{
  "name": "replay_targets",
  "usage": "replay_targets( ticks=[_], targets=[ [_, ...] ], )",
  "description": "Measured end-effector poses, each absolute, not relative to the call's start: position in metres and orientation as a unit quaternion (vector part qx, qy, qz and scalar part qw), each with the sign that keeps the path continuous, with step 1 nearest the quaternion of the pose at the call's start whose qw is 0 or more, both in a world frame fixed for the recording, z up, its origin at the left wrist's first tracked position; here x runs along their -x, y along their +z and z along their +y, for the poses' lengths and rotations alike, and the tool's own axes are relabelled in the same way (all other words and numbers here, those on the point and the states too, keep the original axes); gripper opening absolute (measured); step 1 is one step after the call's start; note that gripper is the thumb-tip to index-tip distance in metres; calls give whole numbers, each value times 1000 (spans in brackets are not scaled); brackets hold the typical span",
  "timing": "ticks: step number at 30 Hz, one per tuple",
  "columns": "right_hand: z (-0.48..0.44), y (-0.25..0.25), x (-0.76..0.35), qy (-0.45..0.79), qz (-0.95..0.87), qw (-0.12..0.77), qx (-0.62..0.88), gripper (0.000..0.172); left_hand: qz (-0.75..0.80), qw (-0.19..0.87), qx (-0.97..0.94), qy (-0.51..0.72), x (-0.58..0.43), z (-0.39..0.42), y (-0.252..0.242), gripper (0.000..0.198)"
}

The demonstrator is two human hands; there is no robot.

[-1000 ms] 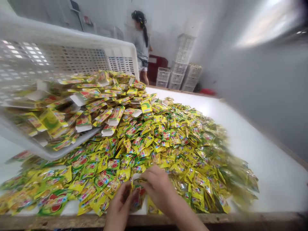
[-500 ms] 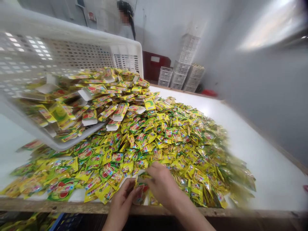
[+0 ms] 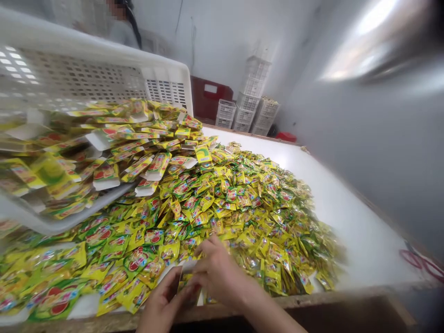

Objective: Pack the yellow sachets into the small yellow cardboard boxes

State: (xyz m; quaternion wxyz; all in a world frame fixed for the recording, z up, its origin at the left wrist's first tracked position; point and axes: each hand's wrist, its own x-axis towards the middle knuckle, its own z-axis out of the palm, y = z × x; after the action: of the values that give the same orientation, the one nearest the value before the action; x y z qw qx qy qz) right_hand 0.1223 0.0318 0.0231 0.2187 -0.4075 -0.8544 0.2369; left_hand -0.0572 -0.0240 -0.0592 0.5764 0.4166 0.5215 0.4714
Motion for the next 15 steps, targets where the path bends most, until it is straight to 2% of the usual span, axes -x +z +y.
replay_targets(
  ticks=[2,4,7,10,11,15],
  targets=[
    [27,17,-125,273,-854,229,380,16,535,558,-434,462,57,-25,-55,40],
    [23,12,-128,323,-821,277,380,17,534,560,-448,448,57,-27,-50,38],
    [16,-3,-129,444,-677,382,445,3,556,564,-422,441,58,-29,-41,37],
    [10,-17,-125,636,-492,410,430,37,551,614,-354,440,61,-26,-31,35],
    [8,-20,-124,688,-446,407,403,42,532,645,-328,440,62,-24,-27,35],
    [5,-18,-120,754,-362,414,359,41,469,727,-237,441,67,-16,-14,29]
  ],
)
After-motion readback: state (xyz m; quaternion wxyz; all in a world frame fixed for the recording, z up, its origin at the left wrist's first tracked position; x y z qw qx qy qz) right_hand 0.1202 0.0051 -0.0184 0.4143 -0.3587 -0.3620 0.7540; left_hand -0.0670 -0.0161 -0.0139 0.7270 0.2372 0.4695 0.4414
